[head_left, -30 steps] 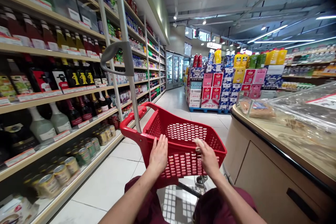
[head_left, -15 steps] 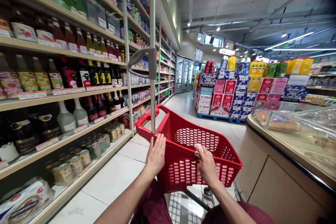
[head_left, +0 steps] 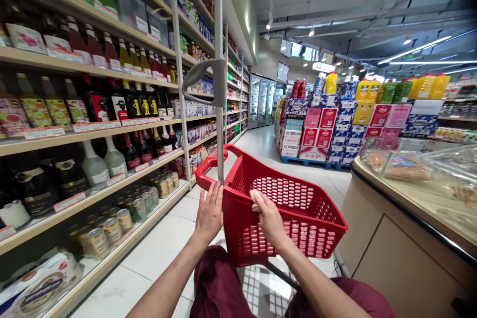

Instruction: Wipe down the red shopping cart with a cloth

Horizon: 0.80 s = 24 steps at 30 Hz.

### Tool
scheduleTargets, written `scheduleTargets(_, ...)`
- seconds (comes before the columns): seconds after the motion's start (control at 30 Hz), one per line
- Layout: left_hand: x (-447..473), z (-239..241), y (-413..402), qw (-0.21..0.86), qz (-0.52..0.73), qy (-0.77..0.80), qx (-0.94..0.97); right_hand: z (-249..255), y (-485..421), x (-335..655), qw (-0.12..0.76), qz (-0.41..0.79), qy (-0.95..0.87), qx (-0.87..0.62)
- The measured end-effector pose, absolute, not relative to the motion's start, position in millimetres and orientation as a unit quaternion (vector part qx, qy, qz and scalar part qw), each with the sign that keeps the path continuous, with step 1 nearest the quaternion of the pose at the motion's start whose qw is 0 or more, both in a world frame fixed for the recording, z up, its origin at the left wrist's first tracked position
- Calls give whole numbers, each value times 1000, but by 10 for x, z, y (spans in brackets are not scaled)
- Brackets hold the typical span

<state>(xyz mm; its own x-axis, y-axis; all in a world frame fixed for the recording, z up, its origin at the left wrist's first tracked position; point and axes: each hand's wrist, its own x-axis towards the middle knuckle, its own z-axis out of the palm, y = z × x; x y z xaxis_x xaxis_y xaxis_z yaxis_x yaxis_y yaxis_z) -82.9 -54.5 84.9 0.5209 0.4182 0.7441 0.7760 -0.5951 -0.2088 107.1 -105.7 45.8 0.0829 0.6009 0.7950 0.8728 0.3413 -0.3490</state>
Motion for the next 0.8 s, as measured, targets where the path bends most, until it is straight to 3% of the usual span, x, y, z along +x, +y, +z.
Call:
scheduleTargets(0.27, -444, 750, -589, 257, -284, -346, -856, 474, -1031, 1066, 458, -188, -685, -534)
scheduleTargets(0.47, -186, 676, -650, 239, -231, -344, -878, 164, -1371, 1694, 440, -237, -569, -652)
scheduleTargets(0.67, 185, 607, -821, 223, -167, -315, -907, 99, -1402, 1785, 409, -232, -649, -598)
scheduleTargets(0.8, 282, 594, -862, 213, -152, -308, -915, -14, -1610, 2198, 421, -248, -528, -695)
